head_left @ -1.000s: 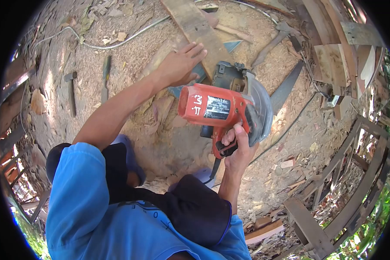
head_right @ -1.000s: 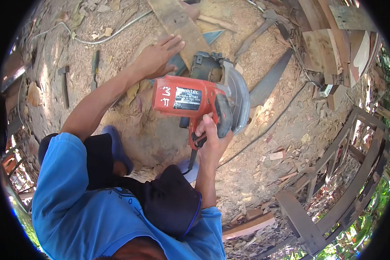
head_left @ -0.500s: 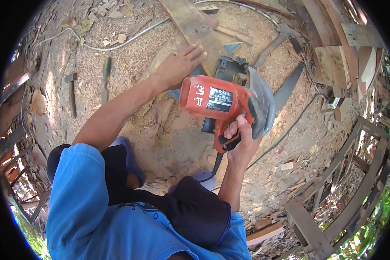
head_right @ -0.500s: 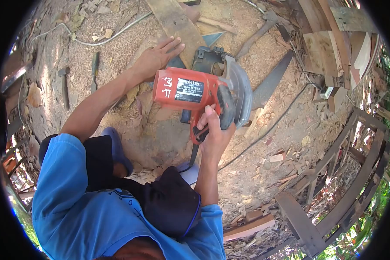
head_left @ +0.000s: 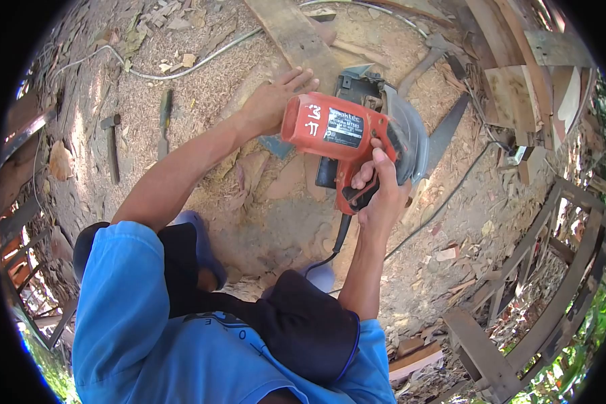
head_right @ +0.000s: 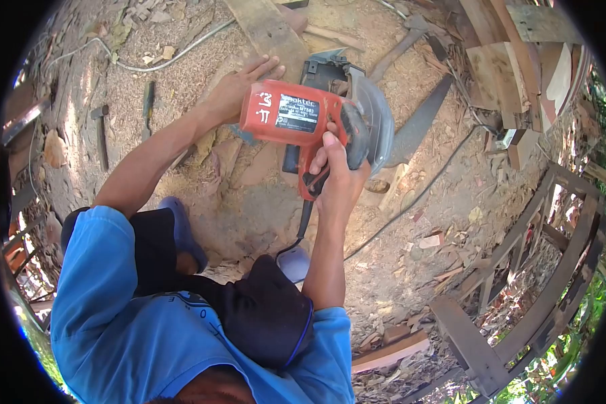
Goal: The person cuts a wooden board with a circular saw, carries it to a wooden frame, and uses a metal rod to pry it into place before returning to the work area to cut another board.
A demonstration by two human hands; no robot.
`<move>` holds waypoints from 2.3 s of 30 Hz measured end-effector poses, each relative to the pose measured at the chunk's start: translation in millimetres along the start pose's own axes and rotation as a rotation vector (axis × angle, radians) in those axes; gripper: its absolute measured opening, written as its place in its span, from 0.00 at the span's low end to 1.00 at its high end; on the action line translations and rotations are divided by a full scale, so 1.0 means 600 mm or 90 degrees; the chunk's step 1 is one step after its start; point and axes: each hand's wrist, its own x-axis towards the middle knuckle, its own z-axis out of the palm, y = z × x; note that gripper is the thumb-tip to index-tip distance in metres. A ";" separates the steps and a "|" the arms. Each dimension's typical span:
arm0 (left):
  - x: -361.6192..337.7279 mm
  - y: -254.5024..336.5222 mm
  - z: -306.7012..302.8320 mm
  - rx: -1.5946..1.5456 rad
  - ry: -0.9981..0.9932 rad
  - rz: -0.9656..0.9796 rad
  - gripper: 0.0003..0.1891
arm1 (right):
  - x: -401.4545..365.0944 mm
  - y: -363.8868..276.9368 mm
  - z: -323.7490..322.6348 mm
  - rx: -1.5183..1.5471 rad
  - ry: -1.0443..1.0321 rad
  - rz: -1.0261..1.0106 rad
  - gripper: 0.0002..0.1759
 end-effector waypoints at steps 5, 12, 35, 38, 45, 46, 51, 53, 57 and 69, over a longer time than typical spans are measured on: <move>0.001 -0.005 0.005 -0.038 0.025 0.007 0.41 | 0.014 0.000 0.004 -0.005 -0.005 -0.006 0.15; 0.005 0.000 -0.016 -0.030 -0.046 -0.023 0.45 | 0.023 0.000 0.003 -0.030 -0.027 -0.021 0.16; 0.018 -0.058 0.009 -0.004 0.034 0.263 0.29 | 0.044 0.027 0.000 -0.107 -0.040 -0.171 0.14; 0.036 -0.016 -0.031 0.004 0.084 0.360 0.27 | 0.029 0.004 -0.010 -0.091 -0.031 -0.213 0.16; 0.063 -0.089 0.060 -0.004 -0.066 0.120 0.38 | -0.147 -0.111 -0.141 -0.078 0.008 -0.323 0.17; 0.053 -0.071 0.044 0.030 -0.099 0.080 0.40 | -0.181 -0.125 -0.171 -0.073 0.043 -0.319 0.20; 0.041 -0.007 -0.045 0.030 -0.211 -0.009 0.47 | -0.332 -0.233 -0.292 -0.323 0.207 -0.218 0.19; 0.065 -0.119 0.106 -0.100 -0.123 0.016 0.45 | -0.369 -0.245 -0.351 -0.533 0.283 -0.049 0.20; 0.048 -0.050 -0.007 0.033 -0.165 0.019 0.45 | -0.382 -0.169 -0.515 -1.124 0.296 0.004 0.25; 0.033 0.000 -0.069 0.048 -0.213 -0.018 0.44 | -0.367 0.189 -0.748 -1.290 0.191 0.525 0.16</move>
